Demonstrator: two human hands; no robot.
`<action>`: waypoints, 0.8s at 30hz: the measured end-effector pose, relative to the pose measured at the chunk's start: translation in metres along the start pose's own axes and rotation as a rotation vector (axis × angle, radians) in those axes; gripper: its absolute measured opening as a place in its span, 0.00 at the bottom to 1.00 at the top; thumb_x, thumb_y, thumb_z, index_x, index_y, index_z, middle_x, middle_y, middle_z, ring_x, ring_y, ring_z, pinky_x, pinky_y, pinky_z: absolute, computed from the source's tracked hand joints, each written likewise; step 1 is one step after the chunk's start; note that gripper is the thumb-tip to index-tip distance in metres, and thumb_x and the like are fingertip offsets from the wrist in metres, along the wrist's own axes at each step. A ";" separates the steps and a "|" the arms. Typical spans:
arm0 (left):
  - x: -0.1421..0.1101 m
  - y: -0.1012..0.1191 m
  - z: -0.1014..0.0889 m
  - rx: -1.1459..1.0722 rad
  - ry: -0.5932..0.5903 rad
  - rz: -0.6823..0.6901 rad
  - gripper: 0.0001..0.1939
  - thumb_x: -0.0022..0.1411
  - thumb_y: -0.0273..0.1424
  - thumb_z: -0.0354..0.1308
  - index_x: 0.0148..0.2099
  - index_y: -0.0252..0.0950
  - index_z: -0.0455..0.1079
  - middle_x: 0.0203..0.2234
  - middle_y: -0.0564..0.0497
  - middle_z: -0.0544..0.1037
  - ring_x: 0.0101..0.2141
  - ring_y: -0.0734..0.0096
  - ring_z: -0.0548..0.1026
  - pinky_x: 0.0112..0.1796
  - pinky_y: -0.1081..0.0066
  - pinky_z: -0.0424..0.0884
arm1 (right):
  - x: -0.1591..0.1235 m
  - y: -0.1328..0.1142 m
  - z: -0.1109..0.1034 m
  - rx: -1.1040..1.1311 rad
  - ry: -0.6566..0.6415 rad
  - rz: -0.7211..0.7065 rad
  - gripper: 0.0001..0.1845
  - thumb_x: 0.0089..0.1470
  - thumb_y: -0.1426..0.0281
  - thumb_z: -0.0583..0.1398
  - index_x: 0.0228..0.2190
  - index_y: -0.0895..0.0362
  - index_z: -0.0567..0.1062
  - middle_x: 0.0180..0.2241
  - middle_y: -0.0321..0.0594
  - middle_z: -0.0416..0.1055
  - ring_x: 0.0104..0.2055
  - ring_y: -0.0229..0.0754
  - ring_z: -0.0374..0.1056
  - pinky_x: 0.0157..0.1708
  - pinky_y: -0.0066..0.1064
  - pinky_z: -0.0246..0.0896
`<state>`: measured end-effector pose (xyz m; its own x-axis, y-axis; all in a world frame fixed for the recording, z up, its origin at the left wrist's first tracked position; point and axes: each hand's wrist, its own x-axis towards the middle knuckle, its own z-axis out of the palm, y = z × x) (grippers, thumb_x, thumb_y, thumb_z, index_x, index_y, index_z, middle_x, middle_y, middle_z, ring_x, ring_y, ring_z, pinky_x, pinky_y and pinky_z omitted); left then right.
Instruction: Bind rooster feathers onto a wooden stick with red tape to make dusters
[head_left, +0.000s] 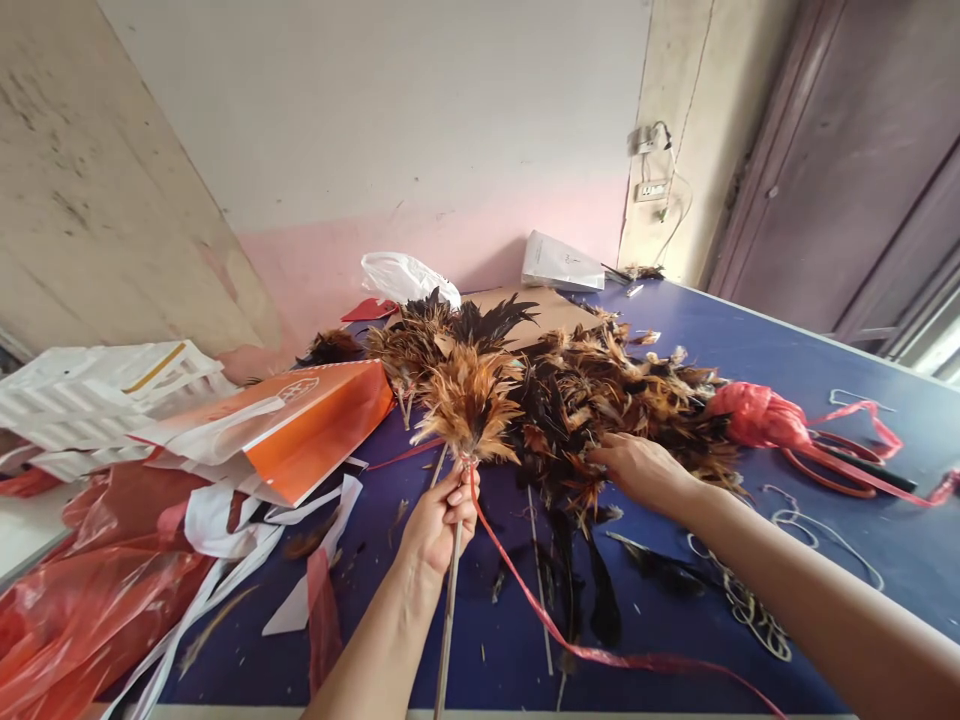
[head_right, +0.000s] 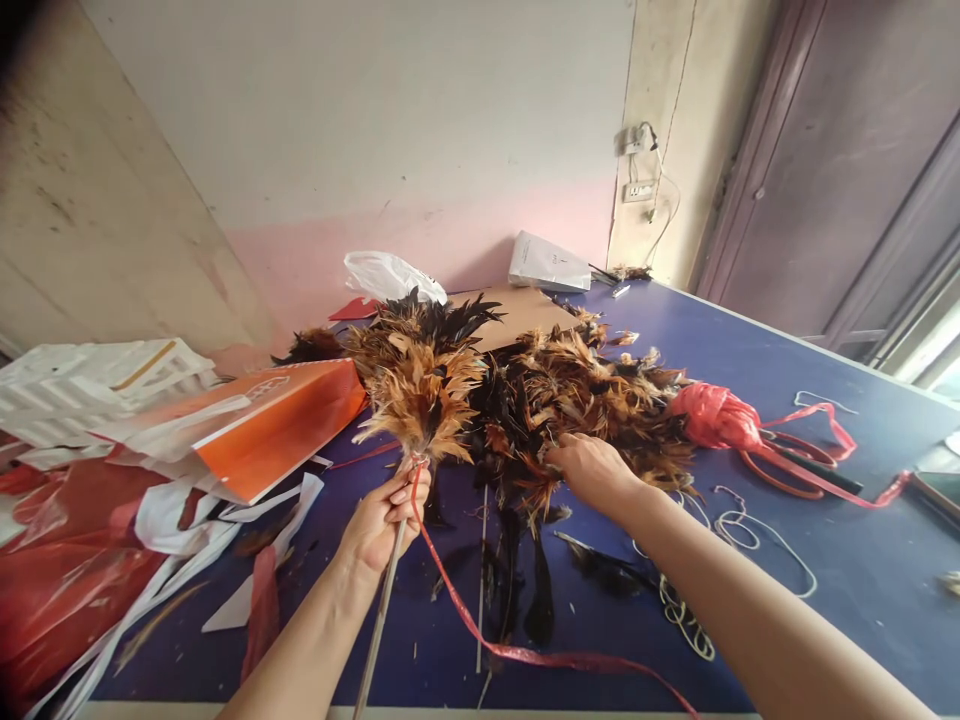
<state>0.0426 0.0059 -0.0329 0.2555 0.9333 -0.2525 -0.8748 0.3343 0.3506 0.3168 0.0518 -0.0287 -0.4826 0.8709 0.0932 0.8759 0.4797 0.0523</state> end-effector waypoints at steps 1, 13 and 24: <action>0.000 0.000 0.000 0.003 0.003 0.001 0.16 0.66 0.21 0.36 0.32 0.26 0.63 0.21 0.52 0.64 0.13 0.92 0.59 0.10 0.89 0.51 | 0.003 -0.001 0.000 -0.027 -0.010 -0.007 0.18 0.50 0.79 0.50 0.38 0.54 0.75 0.34 0.44 0.70 0.39 0.44 0.68 0.35 0.29 0.59; -0.003 -0.007 0.007 0.099 0.086 0.062 0.14 0.65 0.21 0.42 0.30 0.26 0.66 0.21 0.50 0.67 0.15 0.90 0.61 0.11 0.90 0.53 | -0.027 -0.013 -0.046 1.174 -0.037 0.203 0.13 0.47 0.60 0.59 0.26 0.59 0.70 0.19 0.33 0.64 0.21 0.33 0.57 0.21 0.25 0.51; -0.003 -0.015 0.003 0.373 0.121 0.254 0.07 0.47 0.26 0.65 0.29 0.28 0.70 0.20 0.53 0.71 0.16 0.87 0.64 0.12 0.87 0.56 | 0.018 -0.123 -0.044 1.745 0.078 0.107 0.15 0.41 0.60 0.65 0.25 0.59 0.71 0.23 0.35 0.68 0.26 0.34 0.62 0.28 0.25 0.57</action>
<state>0.0564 -0.0021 -0.0346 -0.0169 0.9771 -0.2119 -0.6900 0.1420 0.7098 0.2000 0.0040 0.0099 -0.3808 0.9220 0.0703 -0.1497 0.0135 -0.9886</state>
